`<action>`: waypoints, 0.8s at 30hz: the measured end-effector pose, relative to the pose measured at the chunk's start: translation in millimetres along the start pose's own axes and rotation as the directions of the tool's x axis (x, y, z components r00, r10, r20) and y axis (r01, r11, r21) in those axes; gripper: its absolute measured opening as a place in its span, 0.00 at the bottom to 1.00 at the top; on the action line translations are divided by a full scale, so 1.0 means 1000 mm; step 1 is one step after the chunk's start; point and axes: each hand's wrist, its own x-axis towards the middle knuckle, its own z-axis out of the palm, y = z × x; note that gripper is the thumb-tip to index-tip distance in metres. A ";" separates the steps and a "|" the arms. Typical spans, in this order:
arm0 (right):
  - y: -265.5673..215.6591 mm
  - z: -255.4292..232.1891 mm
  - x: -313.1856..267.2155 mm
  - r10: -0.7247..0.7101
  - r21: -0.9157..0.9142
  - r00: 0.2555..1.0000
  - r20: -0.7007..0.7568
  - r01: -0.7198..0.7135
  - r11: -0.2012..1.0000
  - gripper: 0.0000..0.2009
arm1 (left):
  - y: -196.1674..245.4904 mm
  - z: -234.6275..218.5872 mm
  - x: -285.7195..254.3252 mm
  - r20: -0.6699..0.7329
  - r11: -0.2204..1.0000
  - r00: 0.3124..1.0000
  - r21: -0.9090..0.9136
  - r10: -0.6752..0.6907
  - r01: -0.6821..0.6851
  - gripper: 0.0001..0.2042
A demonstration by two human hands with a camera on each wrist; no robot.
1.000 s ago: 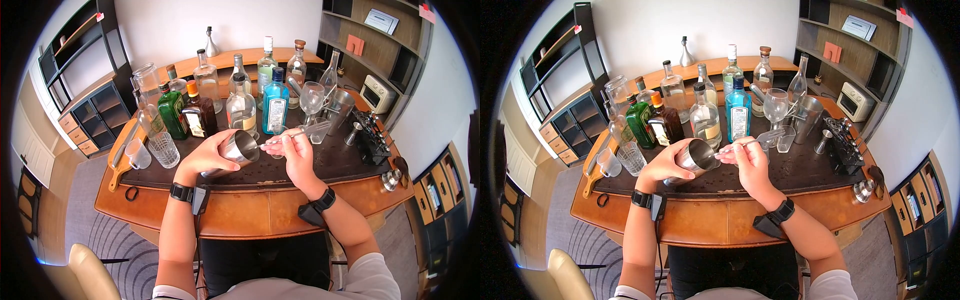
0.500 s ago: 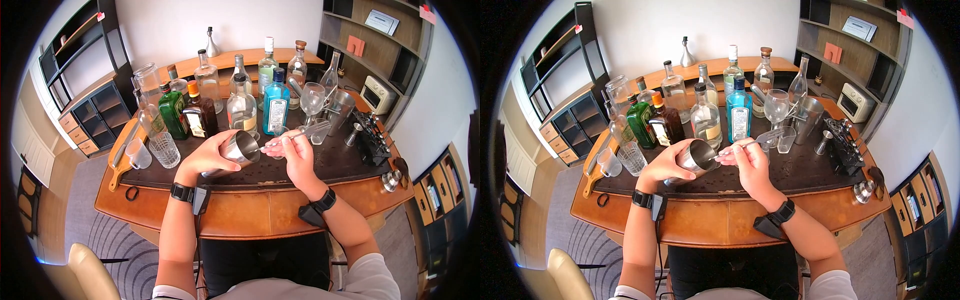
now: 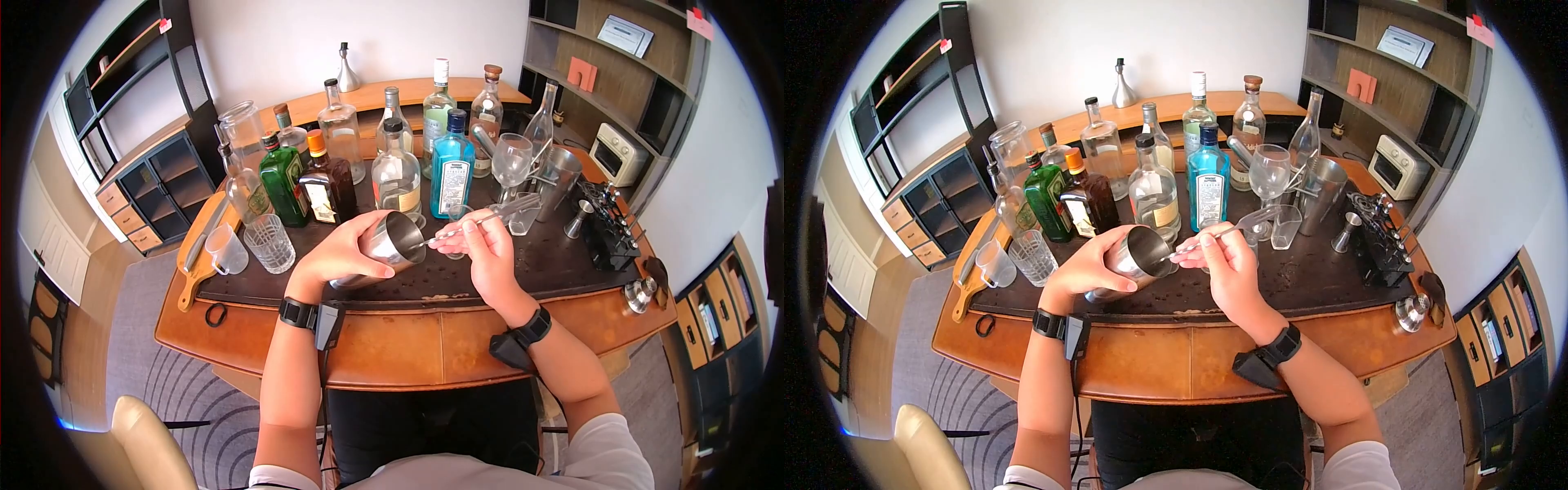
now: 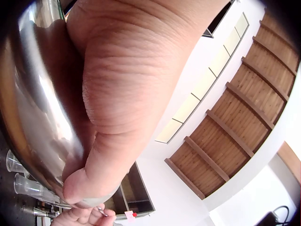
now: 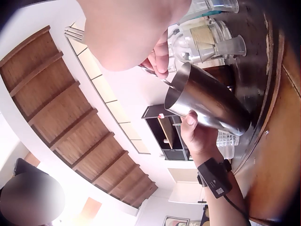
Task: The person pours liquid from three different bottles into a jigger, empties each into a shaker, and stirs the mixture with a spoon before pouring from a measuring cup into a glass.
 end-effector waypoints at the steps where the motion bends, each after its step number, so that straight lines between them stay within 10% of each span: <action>1: 0.001 0.002 0.000 -0.021 -0.005 1.000 -0.015 0.021 1.000 0.08 | 0.000 0.000 0.000 0.004 1.000 1.000 -0.001 0.002 -0.002 0.47; 9: 0.011 -0.001 -0.001 -0.128 -0.259 0.992 0.007 0.125 0.958 0.08 | 0.005 0.002 -0.001 0.006 1.000 1.000 -0.018 -0.001 0.001 0.47; 18: 0.006 0.002 0.004 -0.025 0.056 0.999 -0.032 0.026 0.998 0.09 | 0.003 0.002 -0.001 0.010 0.998 1.000 -0.061 -0.008 0.008 0.47; 24: 0.012 -0.004 0.004 -0.089 -0.184 0.994 -0.061 0.076 0.980 0.09 | 0.000 0.000 -0.001 -0.002 1.000 1.000 -0.025 -0.005 0.005 0.46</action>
